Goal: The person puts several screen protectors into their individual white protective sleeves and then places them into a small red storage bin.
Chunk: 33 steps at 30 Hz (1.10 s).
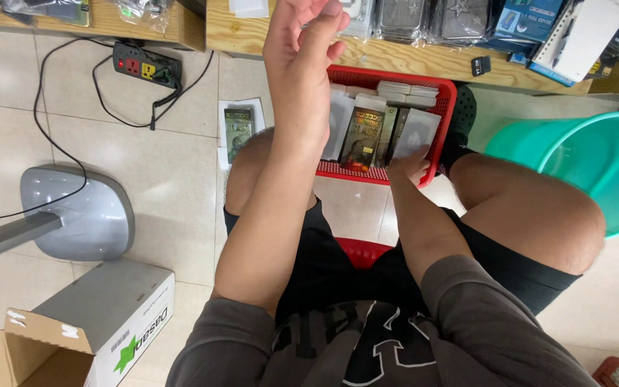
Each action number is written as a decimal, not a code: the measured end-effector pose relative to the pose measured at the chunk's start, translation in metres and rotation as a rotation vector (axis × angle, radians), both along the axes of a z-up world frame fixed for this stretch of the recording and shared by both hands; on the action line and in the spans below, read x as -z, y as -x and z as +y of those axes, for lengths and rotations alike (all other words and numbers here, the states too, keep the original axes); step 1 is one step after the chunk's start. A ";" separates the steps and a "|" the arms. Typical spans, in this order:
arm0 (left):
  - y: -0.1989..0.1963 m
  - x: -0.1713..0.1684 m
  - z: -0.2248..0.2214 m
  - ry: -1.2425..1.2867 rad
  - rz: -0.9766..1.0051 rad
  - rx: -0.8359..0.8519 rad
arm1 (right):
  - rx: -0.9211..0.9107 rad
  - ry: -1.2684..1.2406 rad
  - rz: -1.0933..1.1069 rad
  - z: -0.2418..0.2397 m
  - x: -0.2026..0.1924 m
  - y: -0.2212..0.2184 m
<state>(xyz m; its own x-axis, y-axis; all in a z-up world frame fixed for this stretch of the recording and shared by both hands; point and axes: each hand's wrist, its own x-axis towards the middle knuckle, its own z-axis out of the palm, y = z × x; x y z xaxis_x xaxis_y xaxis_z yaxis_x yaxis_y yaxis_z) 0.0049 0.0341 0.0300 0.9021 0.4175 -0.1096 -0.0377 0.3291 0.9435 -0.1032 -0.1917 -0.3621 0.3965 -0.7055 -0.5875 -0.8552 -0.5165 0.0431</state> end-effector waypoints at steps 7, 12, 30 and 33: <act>-0.002 0.006 -0.004 0.041 -0.009 0.013 | -0.164 0.263 -0.014 -0.008 0.040 0.004; 0.003 -0.007 -0.004 0.020 0.041 0.046 | 0.017 0.230 -0.116 -0.009 0.035 0.003; 0.004 -0.009 -0.012 -0.038 0.041 0.197 | 0.202 -0.157 -0.527 -0.003 -0.012 -0.002; 0.004 -0.006 -0.012 -0.080 0.040 0.243 | 0.625 -0.306 -0.622 0.014 -0.058 -0.015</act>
